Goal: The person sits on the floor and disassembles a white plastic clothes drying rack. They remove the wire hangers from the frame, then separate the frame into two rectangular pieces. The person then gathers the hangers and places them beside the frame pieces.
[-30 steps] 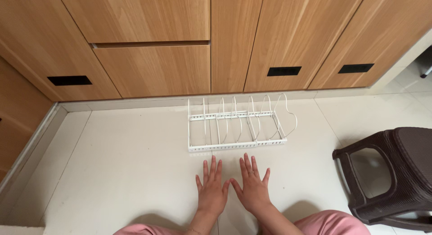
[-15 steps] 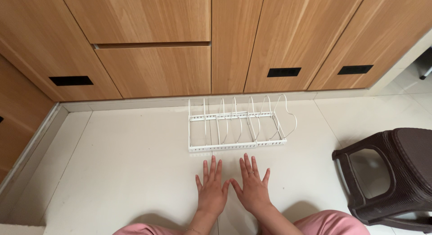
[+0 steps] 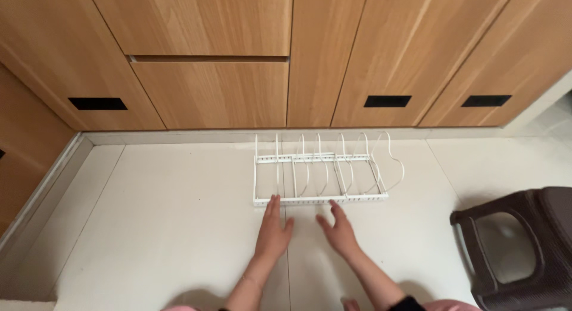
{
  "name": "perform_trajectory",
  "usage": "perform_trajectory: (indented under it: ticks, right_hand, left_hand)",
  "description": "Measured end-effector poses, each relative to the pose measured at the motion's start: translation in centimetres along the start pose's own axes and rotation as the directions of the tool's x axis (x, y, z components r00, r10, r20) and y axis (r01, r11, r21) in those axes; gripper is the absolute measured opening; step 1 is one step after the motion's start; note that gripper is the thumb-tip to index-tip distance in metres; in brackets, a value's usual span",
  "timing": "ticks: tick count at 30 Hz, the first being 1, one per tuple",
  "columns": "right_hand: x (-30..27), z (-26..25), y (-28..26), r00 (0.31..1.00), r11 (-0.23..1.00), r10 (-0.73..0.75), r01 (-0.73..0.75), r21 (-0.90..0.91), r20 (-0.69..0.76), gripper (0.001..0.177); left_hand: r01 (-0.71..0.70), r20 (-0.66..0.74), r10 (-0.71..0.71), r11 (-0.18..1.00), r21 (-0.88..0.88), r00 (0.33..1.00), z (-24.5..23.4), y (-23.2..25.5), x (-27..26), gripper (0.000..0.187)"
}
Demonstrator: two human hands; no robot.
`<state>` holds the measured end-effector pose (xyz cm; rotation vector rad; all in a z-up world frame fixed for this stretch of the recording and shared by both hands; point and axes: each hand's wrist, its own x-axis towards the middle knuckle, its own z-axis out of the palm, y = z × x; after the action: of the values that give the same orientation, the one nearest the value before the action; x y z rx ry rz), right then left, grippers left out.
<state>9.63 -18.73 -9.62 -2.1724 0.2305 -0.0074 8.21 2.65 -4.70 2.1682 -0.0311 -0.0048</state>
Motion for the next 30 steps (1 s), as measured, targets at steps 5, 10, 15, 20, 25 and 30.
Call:
perform_trajectory:
  ticks: [5, 10, 15, 20, 25, 30]
  right_hand:
    - [7.6, -0.3, 1.5, 0.989, 0.945, 0.143, -0.145, 0.294, 0.030, 0.080]
    - [10.2, -1.9, -0.2, 0.941, 0.853, 0.265, -0.330, 0.404, 0.208, 0.075]
    - [11.2, -2.1, -1.2, 0.918, 0.847, 0.237, -0.355, 0.396, 0.317, 0.044]
    - [11.5, -1.7, 0.9, 0.934, 0.874, 0.251, -0.332, 0.354, 0.256, 0.031]
    - [9.4, -0.7, 3.1, 0.966, 0.920, 0.199, -0.243, 0.307, 0.167, 0.032]
    - [4.4, 0.0, 3.7, 0.979, 0.953, 0.120, -0.161, 0.255, 0.168, 0.034]
  left_hand:
    - [0.150, 0.003, -0.150, 0.983, -0.107, 0.989, 1.0, -1.7, 6.5, 0.082]
    - [0.161, -0.027, -0.166, 0.980, -0.121, 0.986, 3.3, -3.3, 10.5, 0.088]
    - [0.165, -0.050, -0.178, 0.968, -0.191, 0.983, 4.3, -3.9, 11.7, 0.063]
    - [0.228, -0.033, -0.235, 0.965, -0.130, 0.972, 3.5, -2.7, 10.0, 0.034]
    - [0.132, -0.109, -0.144, 0.985, -0.109, 0.984, 2.5, -1.7, 6.1, 0.031]
    - [0.208, -0.050, -0.216, 0.969, -0.130, 0.975, 1.1, -2.1, 1.3, 0.027]
